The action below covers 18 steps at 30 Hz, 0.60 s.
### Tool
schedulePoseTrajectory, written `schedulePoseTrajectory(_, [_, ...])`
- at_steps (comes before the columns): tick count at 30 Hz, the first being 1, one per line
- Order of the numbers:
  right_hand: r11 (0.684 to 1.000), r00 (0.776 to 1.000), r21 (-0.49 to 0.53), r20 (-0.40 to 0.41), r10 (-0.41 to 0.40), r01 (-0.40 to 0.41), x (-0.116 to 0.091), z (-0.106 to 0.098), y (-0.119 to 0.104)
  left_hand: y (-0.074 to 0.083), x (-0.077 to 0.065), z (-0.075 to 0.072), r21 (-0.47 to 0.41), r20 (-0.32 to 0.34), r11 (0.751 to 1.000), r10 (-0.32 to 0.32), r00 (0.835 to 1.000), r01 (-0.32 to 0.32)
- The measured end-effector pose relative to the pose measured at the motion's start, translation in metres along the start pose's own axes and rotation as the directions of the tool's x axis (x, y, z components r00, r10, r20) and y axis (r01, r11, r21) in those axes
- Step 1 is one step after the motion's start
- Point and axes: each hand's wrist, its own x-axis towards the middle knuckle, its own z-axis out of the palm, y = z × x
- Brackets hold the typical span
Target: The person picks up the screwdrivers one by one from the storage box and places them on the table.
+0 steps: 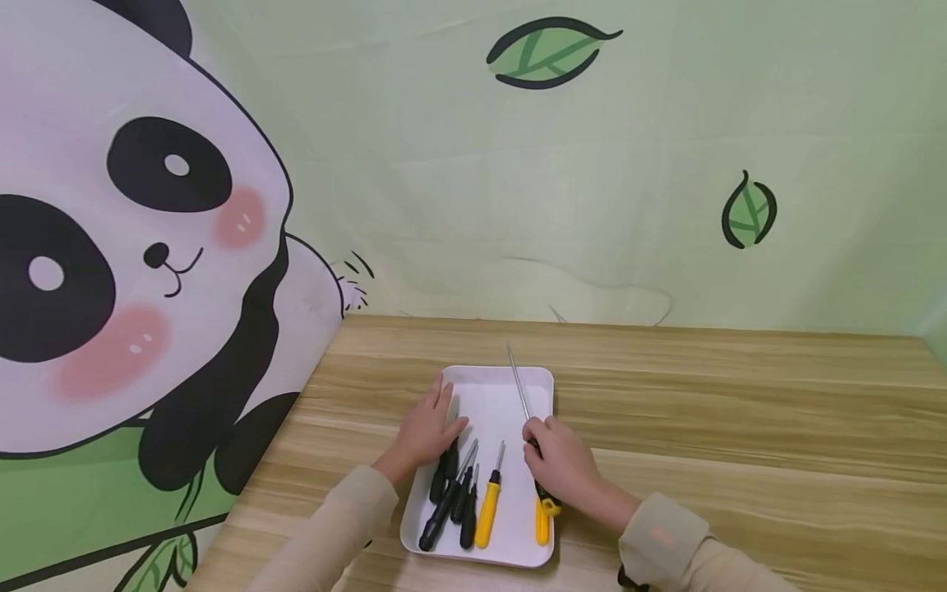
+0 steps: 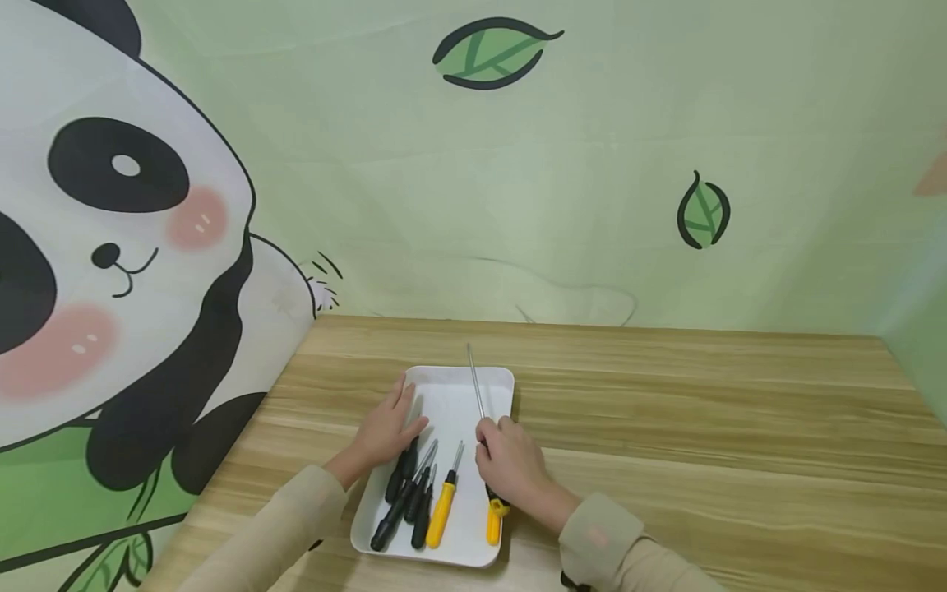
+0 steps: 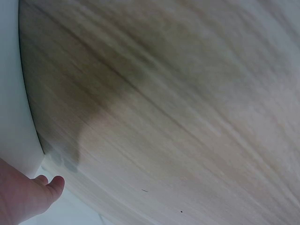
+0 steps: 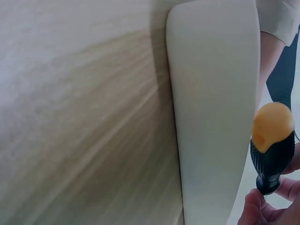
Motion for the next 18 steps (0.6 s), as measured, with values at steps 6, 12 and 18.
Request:
schedulePoseTrajectory(6, [0.994, 0.997, 0.086, 0.02, 0.07, -0.072, 0.003, -0.005, 0.001, -0.001, 0.001, 0.002, 0.015, -0.004, 1.0, -0.006, 1.0, 0.006])
schedulePoseTrajectory(12, [0.979, 0.992, 0.159, 0.044, 0.119, -0.124, 0.007, -0.01, 0.007, -0.001, 0.001, 0.003, 0.027, 0.004, 1.0, -0.014, 1.0, 0.014])
schedulePoseTrajectory(18, [0.969, 0.989, 0.197, 0.019, 0.145, -0.146, 0.008, -0.014, 0.014, 0.0, 0.001, 0.003, 0.03, 0.009, 0.999, -0.024, 1.0, 0.024])
